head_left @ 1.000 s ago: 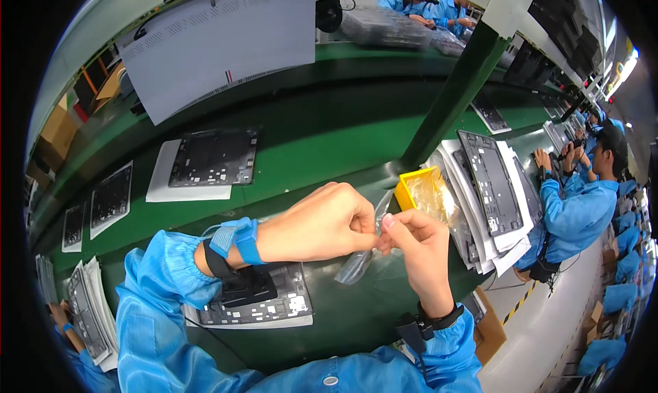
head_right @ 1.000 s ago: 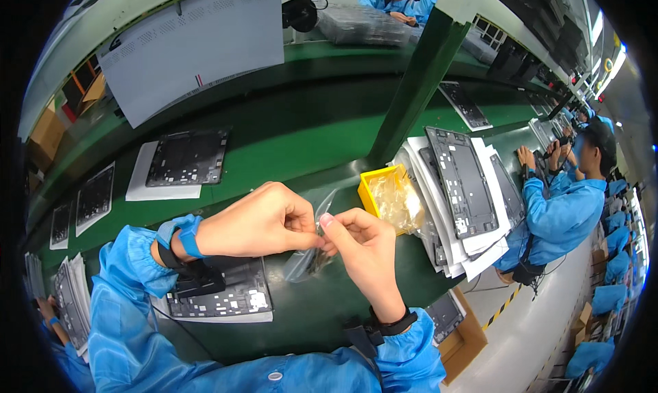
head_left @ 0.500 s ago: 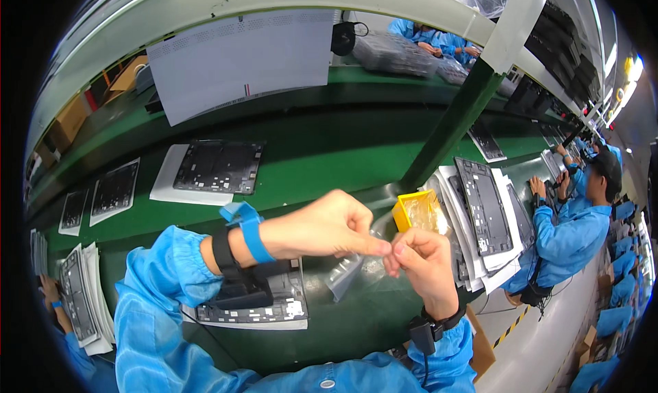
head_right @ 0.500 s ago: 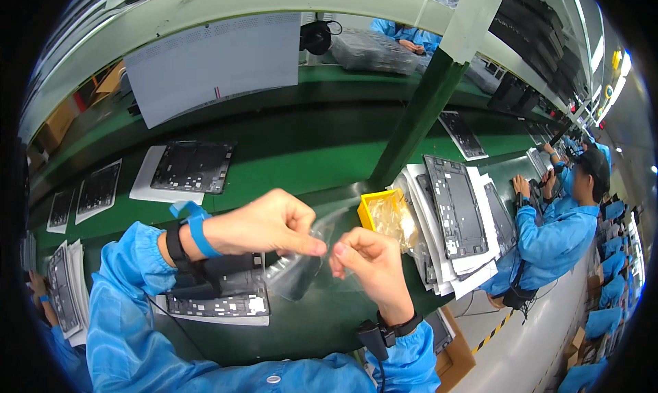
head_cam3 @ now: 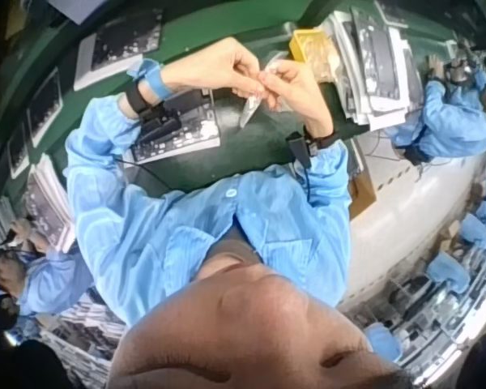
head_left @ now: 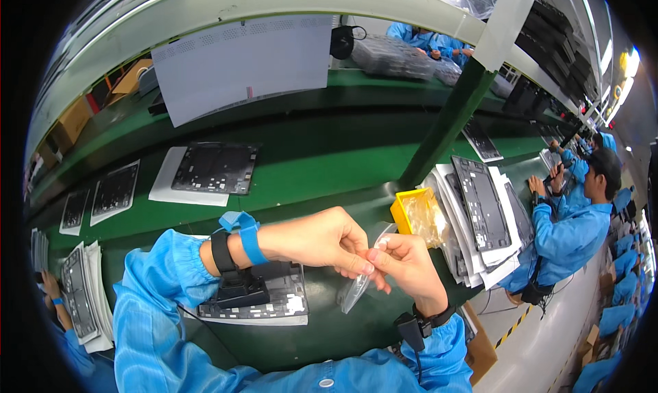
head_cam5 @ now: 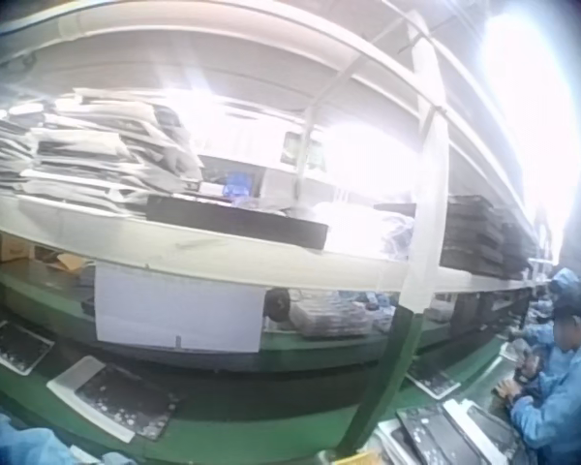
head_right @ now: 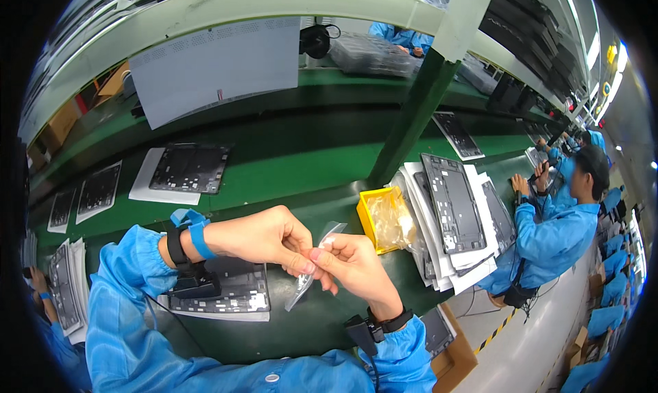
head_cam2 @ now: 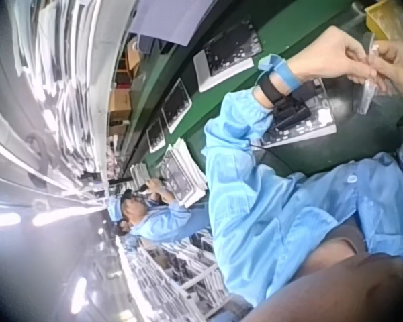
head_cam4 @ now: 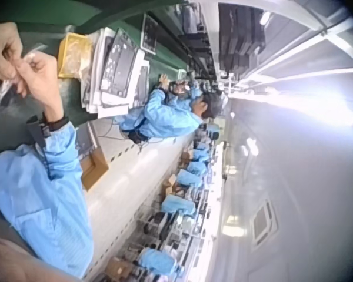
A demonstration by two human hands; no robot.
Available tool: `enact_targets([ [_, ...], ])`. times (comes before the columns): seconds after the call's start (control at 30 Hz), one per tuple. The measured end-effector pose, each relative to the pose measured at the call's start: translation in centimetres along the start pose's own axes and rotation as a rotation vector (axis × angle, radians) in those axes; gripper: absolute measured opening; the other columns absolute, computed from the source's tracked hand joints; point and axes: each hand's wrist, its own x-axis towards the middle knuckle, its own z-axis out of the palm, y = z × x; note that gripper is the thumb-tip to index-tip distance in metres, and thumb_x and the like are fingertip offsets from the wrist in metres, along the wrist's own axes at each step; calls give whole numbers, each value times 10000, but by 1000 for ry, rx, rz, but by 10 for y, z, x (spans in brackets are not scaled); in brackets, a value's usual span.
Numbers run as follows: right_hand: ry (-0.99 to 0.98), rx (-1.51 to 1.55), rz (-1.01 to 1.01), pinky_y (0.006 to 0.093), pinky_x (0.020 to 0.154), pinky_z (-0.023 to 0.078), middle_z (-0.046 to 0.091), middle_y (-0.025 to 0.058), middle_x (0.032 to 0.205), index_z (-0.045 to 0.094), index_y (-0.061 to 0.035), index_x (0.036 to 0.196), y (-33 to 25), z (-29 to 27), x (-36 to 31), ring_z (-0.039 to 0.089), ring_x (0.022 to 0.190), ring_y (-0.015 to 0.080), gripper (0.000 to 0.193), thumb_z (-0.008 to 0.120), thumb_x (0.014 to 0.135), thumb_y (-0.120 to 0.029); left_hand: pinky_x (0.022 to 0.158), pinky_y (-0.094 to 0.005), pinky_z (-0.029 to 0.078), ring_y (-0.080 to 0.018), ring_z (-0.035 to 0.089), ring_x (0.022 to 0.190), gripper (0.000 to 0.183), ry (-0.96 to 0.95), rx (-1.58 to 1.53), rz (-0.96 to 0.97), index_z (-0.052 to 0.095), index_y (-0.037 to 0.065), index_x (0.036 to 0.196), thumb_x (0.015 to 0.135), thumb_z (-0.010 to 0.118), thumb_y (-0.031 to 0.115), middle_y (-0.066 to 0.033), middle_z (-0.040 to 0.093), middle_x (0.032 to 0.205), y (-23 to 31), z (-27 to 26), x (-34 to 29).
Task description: The recorder is assembling internal components into electronic device chassis, specifically routing wires through clips and securing parts on an assembly line.
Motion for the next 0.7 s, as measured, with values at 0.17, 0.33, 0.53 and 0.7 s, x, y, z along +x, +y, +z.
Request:
enact_targets([
  [0.17,131,6,-9,218,429,459,688,47,717,697,-6,925,6,2,-25,616,526,77,177,675,1028,-149,718,-268,551,-89,669,819,187,-100,-89,140,713,-3,930,977,747,174,-30,735,836,2,10,4],
  [0.33,72,-127,68,249,428,483,684,62,693,677,14,839,12,7,-22,631,512,100,300,686,1022,-223,536,-358,429,-214,576,531,161,84,576,292,650,-8,818,920,705,103,-143,576,603,16,15,-6],
  [0.53,216,-123,100,244,402,468,684,67,678,681,19,831,2,10,-56,635,505,95,296,735,990,-226,566,-442,461,-418,609,646,87,527,991,500,610,-30,738,757,695,-28,-214,586,691,28,-13,-31],
  [0.7,222,-376,48,263,421,480,647,54,626,641,11,741,-1,34,-56,624,496,103,247,726,910,-148,598,-476,466,-372,586,653,207,567,1352,630,523,1,713,746,727,0,-167,550,664,23,7,-38],
])
